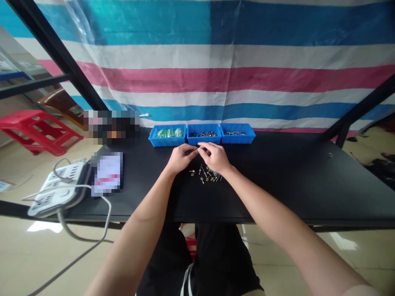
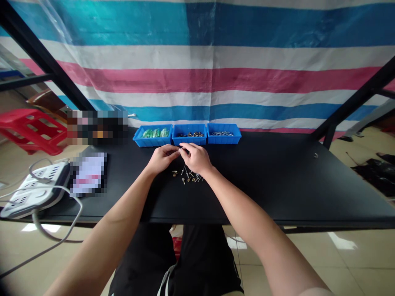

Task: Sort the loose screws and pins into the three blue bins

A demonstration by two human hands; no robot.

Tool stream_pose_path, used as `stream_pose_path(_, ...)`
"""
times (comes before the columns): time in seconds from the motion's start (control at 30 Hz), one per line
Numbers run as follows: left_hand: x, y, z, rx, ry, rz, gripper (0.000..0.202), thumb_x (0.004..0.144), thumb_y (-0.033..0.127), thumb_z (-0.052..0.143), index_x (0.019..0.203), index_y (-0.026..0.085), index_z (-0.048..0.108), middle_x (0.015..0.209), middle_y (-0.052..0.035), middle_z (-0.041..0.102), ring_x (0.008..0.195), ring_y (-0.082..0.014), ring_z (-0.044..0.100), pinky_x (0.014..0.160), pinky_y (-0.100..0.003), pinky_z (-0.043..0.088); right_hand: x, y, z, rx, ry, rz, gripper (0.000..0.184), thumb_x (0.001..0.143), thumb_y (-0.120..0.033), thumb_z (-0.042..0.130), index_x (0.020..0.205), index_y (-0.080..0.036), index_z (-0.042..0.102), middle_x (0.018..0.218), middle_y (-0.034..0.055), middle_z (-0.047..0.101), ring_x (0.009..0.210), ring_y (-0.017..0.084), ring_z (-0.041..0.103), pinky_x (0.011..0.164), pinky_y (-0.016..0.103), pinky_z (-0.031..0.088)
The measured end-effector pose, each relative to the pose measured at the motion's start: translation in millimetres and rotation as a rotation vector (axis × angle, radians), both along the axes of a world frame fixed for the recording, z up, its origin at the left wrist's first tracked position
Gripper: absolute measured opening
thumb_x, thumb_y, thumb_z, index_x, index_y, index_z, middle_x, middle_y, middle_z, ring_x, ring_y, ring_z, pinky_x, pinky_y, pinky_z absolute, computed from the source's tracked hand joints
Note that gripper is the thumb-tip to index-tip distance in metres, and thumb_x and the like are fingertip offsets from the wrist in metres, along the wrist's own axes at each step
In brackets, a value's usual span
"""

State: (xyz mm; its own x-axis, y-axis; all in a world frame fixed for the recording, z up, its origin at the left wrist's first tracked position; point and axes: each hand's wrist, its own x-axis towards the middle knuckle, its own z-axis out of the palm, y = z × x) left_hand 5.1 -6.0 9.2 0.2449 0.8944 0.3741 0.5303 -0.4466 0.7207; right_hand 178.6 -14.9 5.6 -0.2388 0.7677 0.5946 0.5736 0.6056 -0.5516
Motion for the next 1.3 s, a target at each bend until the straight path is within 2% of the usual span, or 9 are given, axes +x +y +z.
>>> stream_pose_path(0.07, -0.4, 1.0, 0.0, 0.009, 0.014, 0.03, 0.03, 0.08, 0.042, 0.058, 0.088, 0.017, 0.072, 0.087, -0.0062, 0.069, 0.075, -0.017, 0.061, 0.072, -0.03, 0.047, -0.4, -0.8, 0.6, 0.021, -0.01, 0.023, 0.029, 0.09, -0.031, 0.05, 0.11, -0.019, 0.068, 0.107, 0.0061, 0.071, 0.074, 0.014, 0.066, 0.077, 0.027, 0.053)
stream_pose_path(0.27, -0.4, 1.6, -0.2, 0.012, 0.025, 0.064, 0.028, 0.08, 0.038, 0.055, 0.087, 0.017, 0.072, 0.086, -0.0059, 0.069, 0.076, -0.0178, 0.062, 0.072, -0.029, 0.048, -1.8, 0.1, -2.8, 0.066, -0.008, 0.105, 0.03, 0.089, -0.029, 0.05, 0.107, -0.017, 0.07, 0.111, 0.007, 0.07, 0.099, 0.017, 0.067, 0.089, 0.028, 0.054)
stream_pose_path(0.53, -1.6, 3.0, -3.1, -0.048, -0.012, 0.094, 0.035, 0.079, 0.041, 0.058, 0.102, 0.018, 0.069, 0.088, -0.0047, 0.07, 0.074, -0.0172, 0.061, 0.072, -0.03, 0.049, 4.3, 6.5, -3.4, 0.089, -0.064, 0.053, 0.031, 0.088, -0.026, 0.05, 0.11, -0.017, 0.07, 0.113, 0.0068, 0.07, 0.106, 0.017, 0.064, 0.097, 0.03, 0.049)
stream_pose_path(0.7, -1.1, 4.3, -5.3, -0.069, -0.039, 0.168, 0.035, 0.078, 0.04, 0.059, 0.102, 0.016, 0.068, 0.089, -0.0058, 0.07, 0.075, -0.0177, 0.061, 0.076, -0.033, 0.049, 20.7, 22.2, -6.7, 0.101, -0.188, -0.126, 0.048, 0.085, -0.026, 0.05, 0.132, -0.016, 0.054, 0.133, 0.0079, 0.057, 0.116, 0.025, 0.052, 0.102, 0.043, 0.041)
stream_pose_path(0.83, -1.0, 4.7, -6.6, -0.074, -0.052, 0.176, 0.032, 0.077, 0.039, 0.059, 0.1, 0.017, 0.067, 0.088, -0.0053, 0.07, 0.074, -0.0174, 0.061, 0.076, -0.032, 0.049, 30.9, 31.4, -12.0, 0.01, -0.271, -0.281, 0.069, 0.083, -0.032, 0.054, 0.147, -0.019, 0.032, 0.151, 0.0095, 0.035, 0.115, 0.035, 0.041, 0.092, 0.054, 0.039)
stream_pose_path(0.93, -0.8, 4.2, -6.1, -0.084, -0.052, 0.176, 0.031, 0.078, 0.038, 0.059, 0.099, 0.017, 0.067, 0.088, -0.0051, 0.07, 0.075, -0.0174, 0.061, 0.076, -0.032, 0.049, 33.4, 35.2, -16.0, -0.018, -0.334, -0.306, 0.073, 0.081, -0.037, 0.056, 0.147, -0.022, 0.028, 0.154, 0.01, 0.027, 0.111, 0.037, 0.038, 0.088, 0.055, 0.038)
stream_pose_path(1.13, -0.4, 2.6, -3.3, -0.098, -0.046, 0.182, 0.03, 0.078, 0.037, 0.059, 0.098, 0.016, 0.067, 0.088, -0.0052, 0.07, 0.075, -0.0177, 0.062, 0.077, -0.032, 0.048, 29.6, 30.7, -12.8, -0.003, -0.361, -0.294, 0.072, 0.081, -0.039, 0.056, 0.146, -0.023, 0.029, 0.152, 0.0123, 0.029, 0.112, 0.037, 0.037, 0.088, 0.056, 0.037)
stream_pose_path(1.2, -0.6, 2.9, -3.5, -0.093, -0.053, 0.179, 0.03, 0.078, 0.037, 0.06, 0.098, 0.016, 0.067, 0.088, -0.0051, 0.07, 0.075, -0.0175, 0.062, 0.077, -0.031, 0.048, 27.6, 27.5, -8.5, 0.016, -0.328, -0.299, 0.068, 0.082, -0.036, 0.054, 0.144, -0.019, 0.033, 0.148, 0.0141, 0.036, 0.114, 0.036, 0.037, 0.091, 0.054, 0.037)
stream_pose_path(1.3, -1.0, 3.6, -4.4, -0.09, -0.067, 0.172, 0.03, 0.077, 0.037, 0.06, 0.097, 0.016, 0.067, 0.088, -0.0051, 0.07, 0.075, -0.0175, 0.062, 0.078, -0.032, 0.048, 26.3, 24.4, -1.6, 0.071, -0.247, -0.277, 0.052, 0.083, -0.03, 0.053, 0.132, -0.014, 0.05, 0.128, 0.0158, 0.054, 0.112, 0.032, 0.044, 0.093, 0.047, 0.038)
